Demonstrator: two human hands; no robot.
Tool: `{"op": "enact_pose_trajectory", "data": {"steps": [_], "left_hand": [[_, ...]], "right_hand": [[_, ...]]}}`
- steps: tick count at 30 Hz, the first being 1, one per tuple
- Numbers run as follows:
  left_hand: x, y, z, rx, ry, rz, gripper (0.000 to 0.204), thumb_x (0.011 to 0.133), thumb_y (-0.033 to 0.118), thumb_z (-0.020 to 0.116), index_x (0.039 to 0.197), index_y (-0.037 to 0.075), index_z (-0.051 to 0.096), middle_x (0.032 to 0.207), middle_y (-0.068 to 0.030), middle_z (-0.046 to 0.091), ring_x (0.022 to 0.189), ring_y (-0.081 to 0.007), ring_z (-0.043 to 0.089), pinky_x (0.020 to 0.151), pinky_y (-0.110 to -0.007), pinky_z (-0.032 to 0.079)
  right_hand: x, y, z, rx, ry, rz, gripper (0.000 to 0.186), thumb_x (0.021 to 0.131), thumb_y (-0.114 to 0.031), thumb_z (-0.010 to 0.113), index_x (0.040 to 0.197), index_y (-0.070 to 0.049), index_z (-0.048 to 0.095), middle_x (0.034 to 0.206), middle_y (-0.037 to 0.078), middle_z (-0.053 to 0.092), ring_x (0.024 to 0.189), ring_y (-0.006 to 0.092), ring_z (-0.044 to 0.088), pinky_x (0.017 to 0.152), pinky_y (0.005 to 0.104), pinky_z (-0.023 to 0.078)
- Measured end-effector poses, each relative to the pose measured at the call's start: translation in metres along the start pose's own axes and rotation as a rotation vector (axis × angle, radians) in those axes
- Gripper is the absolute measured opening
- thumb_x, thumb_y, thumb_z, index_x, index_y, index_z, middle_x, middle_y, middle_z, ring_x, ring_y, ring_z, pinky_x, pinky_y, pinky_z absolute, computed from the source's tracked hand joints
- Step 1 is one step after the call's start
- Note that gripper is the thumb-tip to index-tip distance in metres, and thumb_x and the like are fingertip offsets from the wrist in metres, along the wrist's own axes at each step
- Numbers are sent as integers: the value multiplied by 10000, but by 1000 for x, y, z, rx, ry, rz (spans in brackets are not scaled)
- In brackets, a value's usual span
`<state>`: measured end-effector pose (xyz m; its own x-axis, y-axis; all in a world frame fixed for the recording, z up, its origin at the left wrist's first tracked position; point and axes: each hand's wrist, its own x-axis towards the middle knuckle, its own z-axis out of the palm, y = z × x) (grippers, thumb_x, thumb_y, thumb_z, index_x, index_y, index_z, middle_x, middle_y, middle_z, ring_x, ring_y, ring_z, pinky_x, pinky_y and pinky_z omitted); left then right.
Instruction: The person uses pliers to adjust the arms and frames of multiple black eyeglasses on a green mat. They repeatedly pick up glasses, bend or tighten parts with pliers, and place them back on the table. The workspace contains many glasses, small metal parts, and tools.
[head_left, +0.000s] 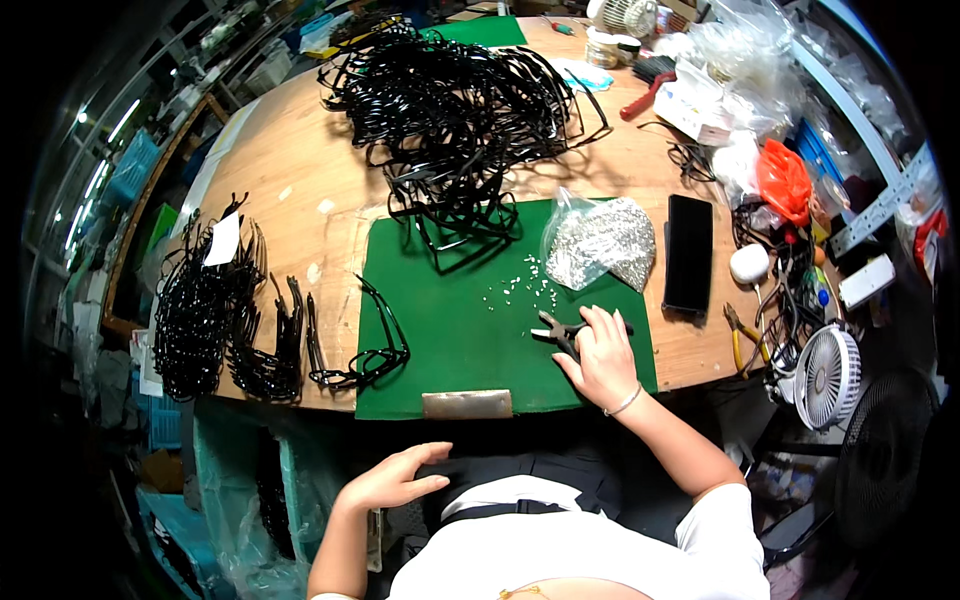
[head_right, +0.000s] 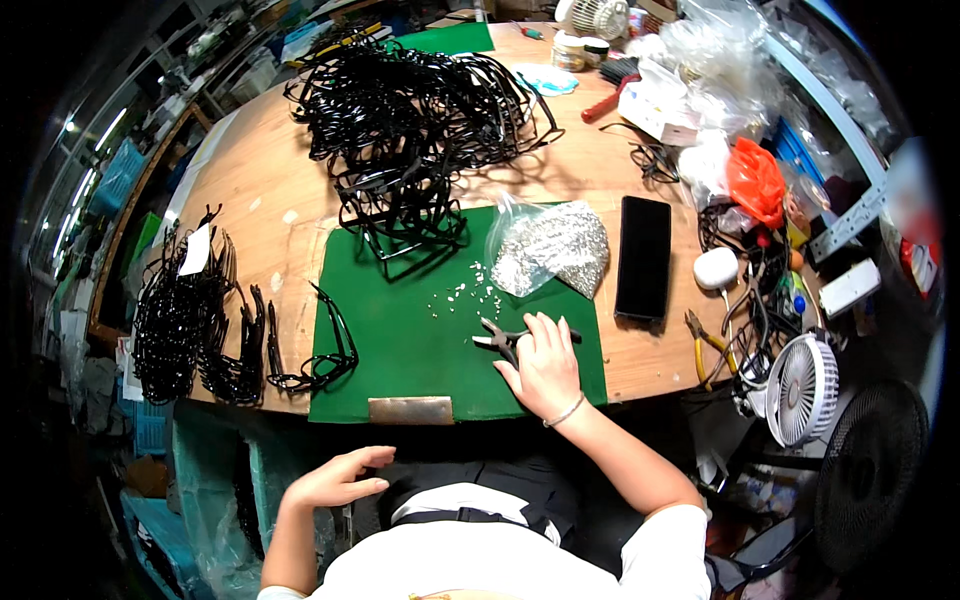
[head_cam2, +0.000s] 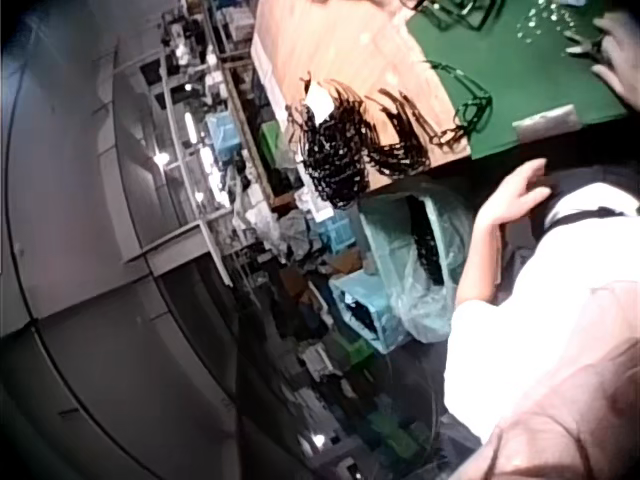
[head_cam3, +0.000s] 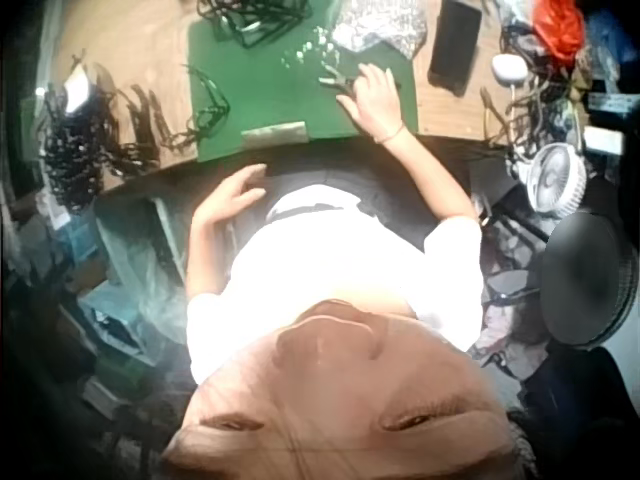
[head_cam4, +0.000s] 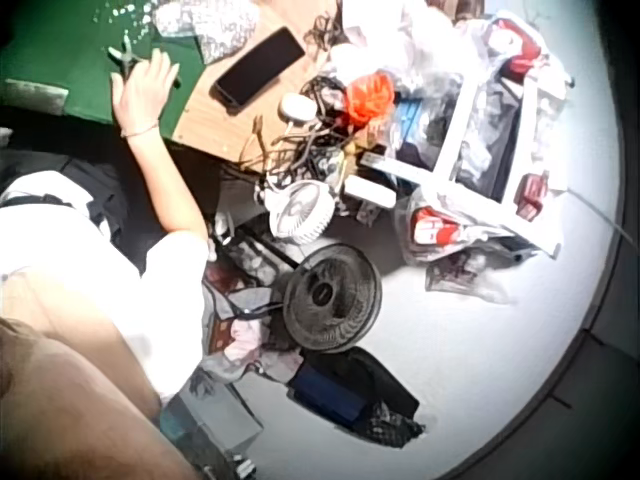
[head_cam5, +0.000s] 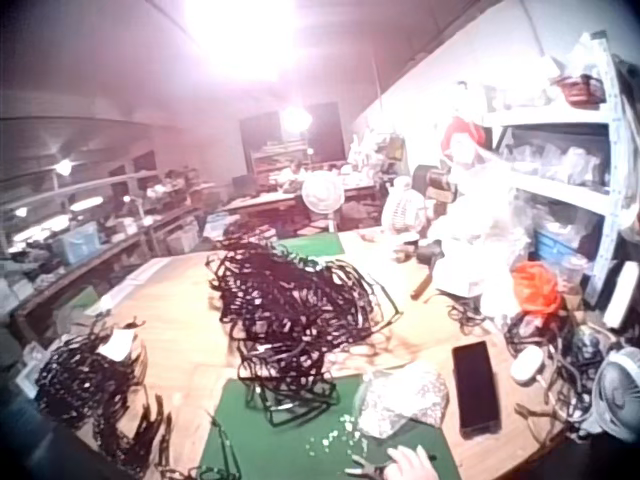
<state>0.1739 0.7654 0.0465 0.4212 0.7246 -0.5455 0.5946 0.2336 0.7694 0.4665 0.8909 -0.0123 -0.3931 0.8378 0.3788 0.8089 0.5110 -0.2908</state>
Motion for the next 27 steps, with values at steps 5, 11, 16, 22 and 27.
{"op": "enact_pose_trajectory", "data": {"steps": [5,11,16,22,27], "left_hand": [[36,52,-17,-174,141,283,471,806,98,558,1220,-13,363,1131,-147,498,1061,-211,480,909,-324,375],[58,49,-43,1,113,389,459,800,99,571,1209,3,386,1134,-121,492,1045,-203,485,886,-318,394],[71,34,-88,-171,259,373,415,807,56,533,1195,4,398,1105,-105,501,996,-172,500,871,-297,404],[141,27,-205,462,870,501,340,787,20,497,1126,22,469,1067,-134,528,978,-232,509,851,-324,399],[205,38,-254,1047,963,516,178,777,73,477,951,85,513,995,-94,554,983,-265,500,877,-366,383]], "right_hand": [[10,1,-11,38,55,-37,262,723,-171,620,825,33,492,928,187,533,893,313,512,792,444,398],[36,-25,-39,893,-68,223,269,746,-168,654,793,-11,441,749,93,557,641,121,506,607,258,431],[24,-37,-9,1030,24,401,372,752,-112,641,1037,5,432,977,141,564,896,173,559,788,274,436],[39,-21,-35,935,-319,367,226,825,-62,508,1037,2,463,951,72,562,866,123,528,786,263,422],[35,-46,-1,1069,-176,466,130,790,-44,564,868,-18,464,732,38,502,691,74,481,619,233,425]]}}
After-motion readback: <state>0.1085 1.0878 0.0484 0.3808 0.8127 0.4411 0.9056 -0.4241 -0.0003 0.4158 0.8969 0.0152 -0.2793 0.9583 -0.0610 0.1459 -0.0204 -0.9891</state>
